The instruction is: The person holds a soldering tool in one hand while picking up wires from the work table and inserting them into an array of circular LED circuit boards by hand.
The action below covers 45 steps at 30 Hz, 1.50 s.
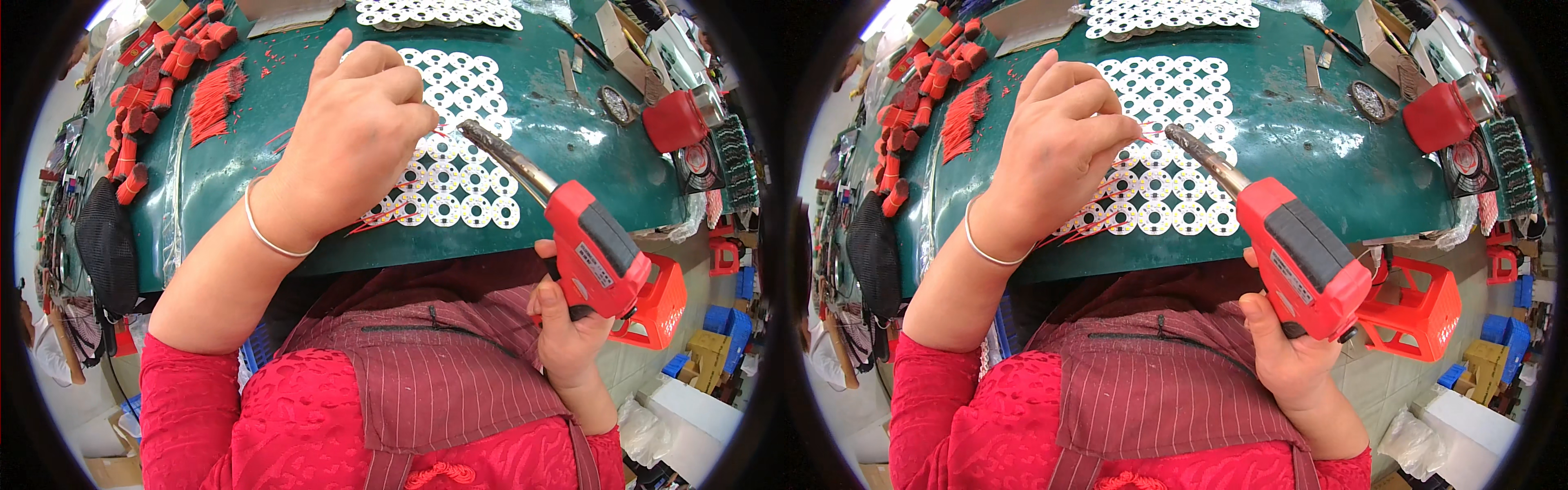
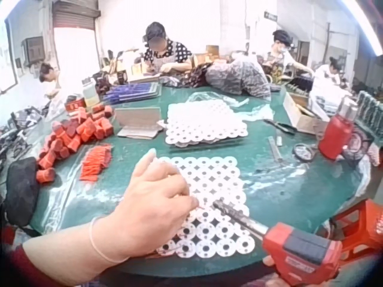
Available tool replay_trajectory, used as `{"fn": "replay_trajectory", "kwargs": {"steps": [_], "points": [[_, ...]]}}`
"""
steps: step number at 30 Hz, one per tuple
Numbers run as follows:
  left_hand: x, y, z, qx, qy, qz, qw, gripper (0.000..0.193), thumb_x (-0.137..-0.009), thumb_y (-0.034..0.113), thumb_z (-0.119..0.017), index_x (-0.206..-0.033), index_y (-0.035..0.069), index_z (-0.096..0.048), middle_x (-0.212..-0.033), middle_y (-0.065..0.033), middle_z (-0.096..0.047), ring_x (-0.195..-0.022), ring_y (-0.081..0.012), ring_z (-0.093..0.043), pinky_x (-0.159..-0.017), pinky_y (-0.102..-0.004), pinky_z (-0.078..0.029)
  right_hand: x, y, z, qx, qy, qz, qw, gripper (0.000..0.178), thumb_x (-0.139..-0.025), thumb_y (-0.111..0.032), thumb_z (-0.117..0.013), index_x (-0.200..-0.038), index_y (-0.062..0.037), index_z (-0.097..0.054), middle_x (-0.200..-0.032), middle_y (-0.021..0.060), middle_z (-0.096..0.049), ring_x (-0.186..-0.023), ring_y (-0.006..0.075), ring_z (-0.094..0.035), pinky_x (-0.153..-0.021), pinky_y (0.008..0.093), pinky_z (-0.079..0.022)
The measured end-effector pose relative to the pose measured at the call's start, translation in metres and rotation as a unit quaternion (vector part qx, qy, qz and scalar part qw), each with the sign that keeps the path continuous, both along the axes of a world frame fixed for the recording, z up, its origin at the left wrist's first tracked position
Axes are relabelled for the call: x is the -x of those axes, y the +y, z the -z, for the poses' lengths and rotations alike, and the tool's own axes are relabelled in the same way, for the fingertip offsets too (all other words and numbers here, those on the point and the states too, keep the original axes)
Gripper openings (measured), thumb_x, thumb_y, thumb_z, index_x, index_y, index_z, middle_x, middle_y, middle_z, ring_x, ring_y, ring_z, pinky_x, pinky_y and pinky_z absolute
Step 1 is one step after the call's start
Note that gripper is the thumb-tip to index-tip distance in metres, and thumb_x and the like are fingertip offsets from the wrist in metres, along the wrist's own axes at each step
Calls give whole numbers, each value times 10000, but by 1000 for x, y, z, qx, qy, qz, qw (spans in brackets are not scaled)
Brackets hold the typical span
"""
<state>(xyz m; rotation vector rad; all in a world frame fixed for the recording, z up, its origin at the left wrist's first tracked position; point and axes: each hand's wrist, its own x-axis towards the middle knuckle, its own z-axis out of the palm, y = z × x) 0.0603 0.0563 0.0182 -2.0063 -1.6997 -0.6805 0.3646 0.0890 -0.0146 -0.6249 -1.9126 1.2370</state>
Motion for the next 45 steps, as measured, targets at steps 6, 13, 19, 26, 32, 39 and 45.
{"fn": "replay_trajectory", "kwargs": {"steps": [6,13,19,26,32,39,45], "points": [[-3,-4,0,31,11,11,999,52,-783,103,-776,-809,142,-753,-800,-13,-592,-979,-241,-625,-1090,-545,-426,-3,-5,-2,17,-6,5,1000,483,-1013,-9,-617,-1466,24,-453,-1313,230,-646,-688,94,-593,-590,259,-534],[0,-2,7,47,-43,49,997,58,-813,72,-747,-804,123,-719,-739,-39,-560,-832,-264,-614,-1042,-510,-456,-4,-11,-5,73,13,11,997,490,-967,15,-719,-1417,37,-528,-1323,225,-665,-1066,182,-673,-815,273,-560],[0,-1,9,51,-49,48,996,73,-824,64,-739,-797,119,-699,-718,-41,-561,-816,-271,-624,-1056,-520,-460,-2,-13,-2,80,20,12,997,497,-964,9,-726,-1418,38,-527,-1317,226,-667,-1092,203,-681,-827,281,-571],[1,0,12,60,-45,30,997,52,-821,98,-767,-798,126,-729,-705,-40,-566,-788,-268,-626,-1055,-523,-460,-1,-13,-1,86,22,9,996,483,-959,12,-731,-1401,44,-539,-1286,215,-684,-1052,198,-695,-828,284,-575],[0,-1,11,59,-20,25,998,59,-817,112,-776,-789,123,-725,-714,-36,-568,-791,-263,-624,-1046,-523,-457,-10,-14,4,71,-16,16,997,374,-948,13,-744,-1297,47,-617,-1185,160,-710,-993,175,-693,-804,284,-580],[2,0,12,63,-19,32,997,74,-805,115,-780,-776,122,-712,-712,-34,-556,-799,-259,-615,-1021,-517,-461,1,-14,-1,82,5,37,996,397,-938,13,-755,-1307,56,-614,-1197,174,-717,-1028,205,-709,-813,298,-590],[2,1,12,61,-20,35,997,88,-807,125,-783,-778,119,-701,-722,-32,-557,-808,-263,-614,-998,-511,-463,3,-13,1,66,13,24,997,463,-933,32,-750,-1363,63,-579,-1258,221,-704,-1130,250,-709,-835,310,-595]]}}
